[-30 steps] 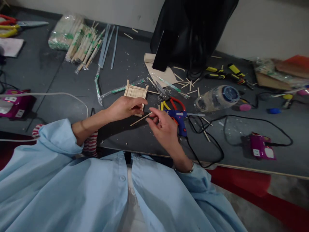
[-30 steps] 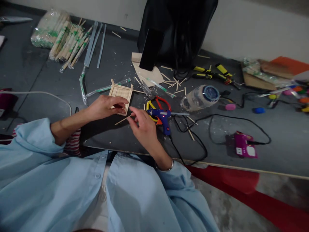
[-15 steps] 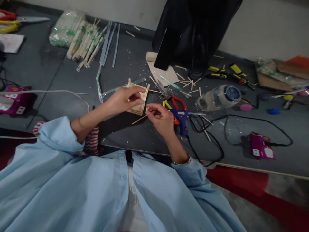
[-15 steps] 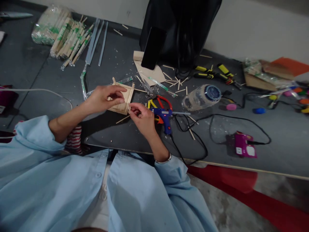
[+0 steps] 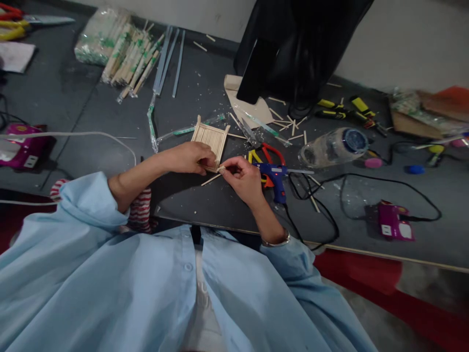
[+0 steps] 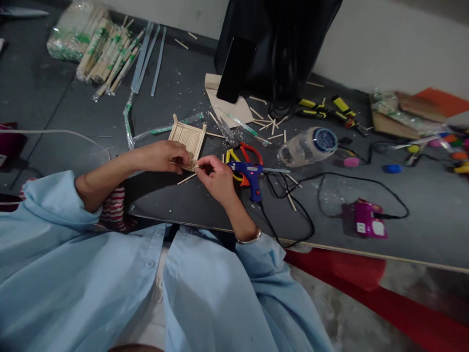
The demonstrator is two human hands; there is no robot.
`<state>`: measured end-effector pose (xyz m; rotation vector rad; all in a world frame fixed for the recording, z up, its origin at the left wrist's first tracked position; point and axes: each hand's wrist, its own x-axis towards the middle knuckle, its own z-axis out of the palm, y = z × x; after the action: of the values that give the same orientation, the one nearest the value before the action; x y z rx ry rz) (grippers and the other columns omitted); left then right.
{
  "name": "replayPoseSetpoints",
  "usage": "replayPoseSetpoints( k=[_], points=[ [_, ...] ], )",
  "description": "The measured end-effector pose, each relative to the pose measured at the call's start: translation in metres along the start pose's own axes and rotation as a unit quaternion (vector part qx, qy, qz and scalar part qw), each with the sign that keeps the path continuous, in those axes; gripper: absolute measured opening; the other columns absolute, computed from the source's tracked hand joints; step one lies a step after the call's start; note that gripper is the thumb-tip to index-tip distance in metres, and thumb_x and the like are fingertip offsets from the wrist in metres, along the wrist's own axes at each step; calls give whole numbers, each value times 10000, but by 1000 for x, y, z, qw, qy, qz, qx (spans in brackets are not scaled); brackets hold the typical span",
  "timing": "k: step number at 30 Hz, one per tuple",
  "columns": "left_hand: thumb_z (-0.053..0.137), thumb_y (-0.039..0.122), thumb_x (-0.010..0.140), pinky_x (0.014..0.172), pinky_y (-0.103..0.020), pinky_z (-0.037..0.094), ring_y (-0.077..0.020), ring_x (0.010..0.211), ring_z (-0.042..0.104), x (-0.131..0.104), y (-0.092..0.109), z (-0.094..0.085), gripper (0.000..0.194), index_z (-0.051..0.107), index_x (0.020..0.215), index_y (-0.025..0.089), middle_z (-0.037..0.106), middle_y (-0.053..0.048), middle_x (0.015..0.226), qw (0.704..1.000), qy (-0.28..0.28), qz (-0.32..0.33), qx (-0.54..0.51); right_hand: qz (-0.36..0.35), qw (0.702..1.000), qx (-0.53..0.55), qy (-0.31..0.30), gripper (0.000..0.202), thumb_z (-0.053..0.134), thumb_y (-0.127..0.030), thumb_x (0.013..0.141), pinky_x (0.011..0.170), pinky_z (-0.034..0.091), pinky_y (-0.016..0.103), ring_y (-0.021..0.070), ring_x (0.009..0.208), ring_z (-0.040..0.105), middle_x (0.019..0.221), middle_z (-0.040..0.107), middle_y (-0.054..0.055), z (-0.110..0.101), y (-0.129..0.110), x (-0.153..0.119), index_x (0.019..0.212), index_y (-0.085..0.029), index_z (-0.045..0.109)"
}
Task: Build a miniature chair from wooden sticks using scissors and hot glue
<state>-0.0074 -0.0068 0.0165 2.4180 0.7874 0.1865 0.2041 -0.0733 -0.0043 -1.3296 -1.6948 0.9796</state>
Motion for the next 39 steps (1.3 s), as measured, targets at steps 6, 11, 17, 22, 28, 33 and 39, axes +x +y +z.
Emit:
replayPoseSetpoints(
  k=[6, 11, 17, 22, 28, 33, 39],
  points=[
    [721, 135, 715, 663, -184, 365, -88, 702, 557, 3, -9, 7, 95, 695, 799, 168, 647, 28, 779, 998, 30, 4, -50, 0, 1000, -18, -8, 144, 700, -333, 814, 448, 285, 220, 59, 478, 391, 757, 665, -14, 1, 2, 0, 863, -201, 668],
    [717, 113, 699, 647, -181, 364, -85, 694, 571, 4, -8, 9, 125, 717, 807, 176, 665, 35, 769, 998, 36, -5, -58, -12, 1000, -23, -10, 126, 694, -314, 819, 460, 300, 219, 60, 486, 409, 747, 657, -17, 2, 1, 0, 856, -196, 663],
    [705, 123, 706, 656, -184, 372, -88, 701, 585, 4, -8, 9, 113, 723, 806, 174, 678, 27, 776, 998, 34, -12, -52, -23, 999, -45, -16, 128, 673, -320, 835, 506, 350, 231, 66, 487, 407, 729, 633, -27, 4, 3, 0, 873, -200, 651],
    [698, 132, 705, 654, -185, 372, -87, 684, 579, 5, -8, 9, 98, 719, 789, 177, 666, 31, 752, 998, 40, -8, -42, -40, 997, -71, -14, 99, 644, -295, 849, 566, 399, 246, 93, 551, 474, 759, 641, -16, 6, 1, -1, 894, -207, 651],
    [699, 151, 711, 658, -179, 376, -84, 683, 575, 5, -8, 10, 61, 707, 770, 165, 657, 27, 750, 999, 39, -12, -34, -59, 994, -85, -18, 80, 599, -274, 873, 605, 438, 249, 125, 668, 565, 797, 648, 4, 9, 1, 0, 899, -210, 638],
    [697, 180, 722, 663, -188, 371, -90, 700, 574, 5, -9, 9, 67, 707, 788, 172, 661, 23, 789, 999, 33, -13, -25, -55, 997, -50, -21, 253, 683, -325, 825, 583, 456, 247, 105, 645, 541, 911, 660, 10, 2, 3, -1, 1047, -220, 620],
    [704, 195, 733, 676, -186, 373, -89, 719, 574, 4, -10, 5, 130, 718, 861, 177, 668, 18, 831, 999, 5, -5, -41, -56, 997, -45, 25, 301, 665, -253, 818, 575, 454, 247, 103, 649, 520, 924, 646, 13, -9, 1, -2, 1117, -227, 641]
  ],
)
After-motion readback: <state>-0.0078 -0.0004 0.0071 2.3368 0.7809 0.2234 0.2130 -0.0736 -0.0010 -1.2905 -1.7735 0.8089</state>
